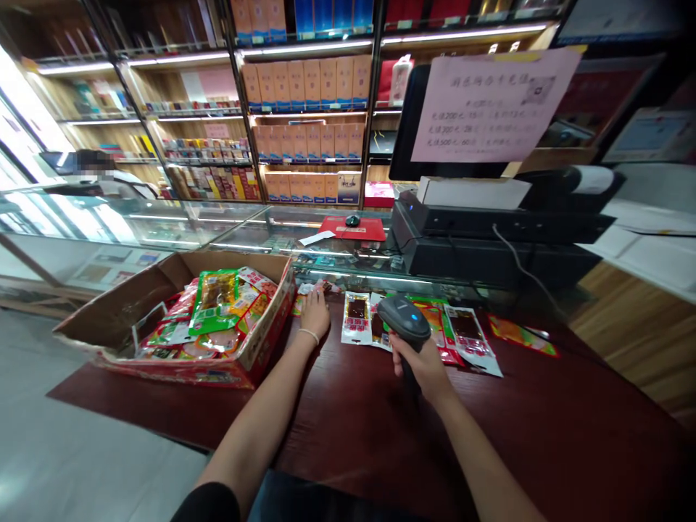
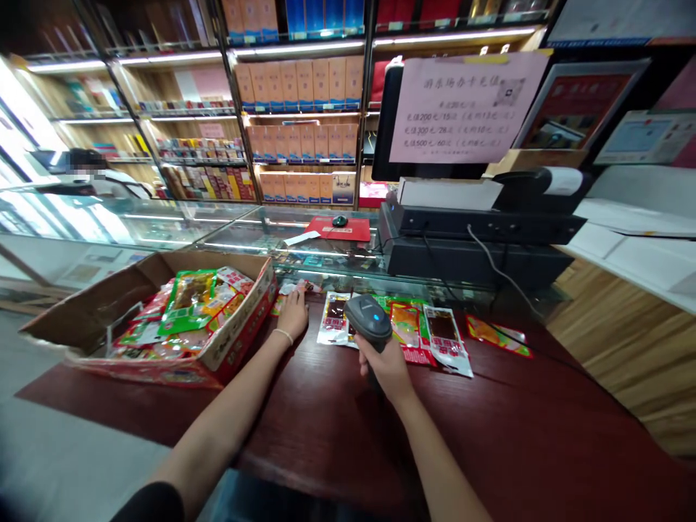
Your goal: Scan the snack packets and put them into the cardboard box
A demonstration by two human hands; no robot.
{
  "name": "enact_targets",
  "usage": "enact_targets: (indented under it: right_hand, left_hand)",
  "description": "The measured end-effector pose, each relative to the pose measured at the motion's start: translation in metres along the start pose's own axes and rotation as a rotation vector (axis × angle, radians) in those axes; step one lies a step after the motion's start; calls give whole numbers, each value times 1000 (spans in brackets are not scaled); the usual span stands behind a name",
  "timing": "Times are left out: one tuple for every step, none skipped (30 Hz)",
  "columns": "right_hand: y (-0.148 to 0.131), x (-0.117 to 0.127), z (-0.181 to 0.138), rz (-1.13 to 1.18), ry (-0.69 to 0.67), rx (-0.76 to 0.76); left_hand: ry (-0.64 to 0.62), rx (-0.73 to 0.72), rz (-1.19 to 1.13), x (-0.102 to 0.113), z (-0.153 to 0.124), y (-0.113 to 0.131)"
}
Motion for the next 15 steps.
enact_targets:
  right_hand:
    - [0,0,0,-13,-8,10]
    - [0,0,1,-25,-12,16]
    - [1,1,1,-32,-13,16]
    - [2,2,1,-36,-11,11]
    - [3,3,1,-35,-7,4]
    - [3,4,1,-31,-3,-5]
    - [4,4,1,-24,1,-12]
    - [4,4,1,-17,3,-16]
    - [4,4,1,-11,1,-13]
    - [3,4,1,-4,-3,-7]
    - [3,3,1,3,-6,0]
    - [2,3,1,10,-8,7]
    - [2,3,1,15,-8,12]
    - [2,3,1,20,-5,17]
    - [2,4,1,25,-2,21]
  left_hand:
    - [-16,4,15,-4,1,-2]
    - [-28,-2,32,-7,0,-3]
    - [-37,-14,50,-9,0,-2]
    - [-43,-23,69,-10,-1,-2]
    - [-48,-27,85,-10,-2,-2]
    - [-54,-28,99,-10,-3,-2]
    - [-58,-31,108,-9,-4,-1]
    - [-58,-37,116,-9,-5,-1]
    - [-54,-49,122,-8,-6,0]
    - [-47,-61,127,-6,-7,1]
    - [-40,-73,129,-5,-8,3]
    - [-37,-86,128,-4,-10,4]
    - [-41,-102,125,-3,-11,6]
    - [-51,-126,121,-2,-13,10]
    - [-66,-162,116,-2,-16,15]
Point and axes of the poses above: each hand's wrist, its own z-axis towards the middle knuckle, its own x-axis out of the back of the hand, y = z × x, the point moved 9 cm from there along z, towards the middle knuckle, and after that the axes turned 5 degrees about -y, right-handed, at the moved point
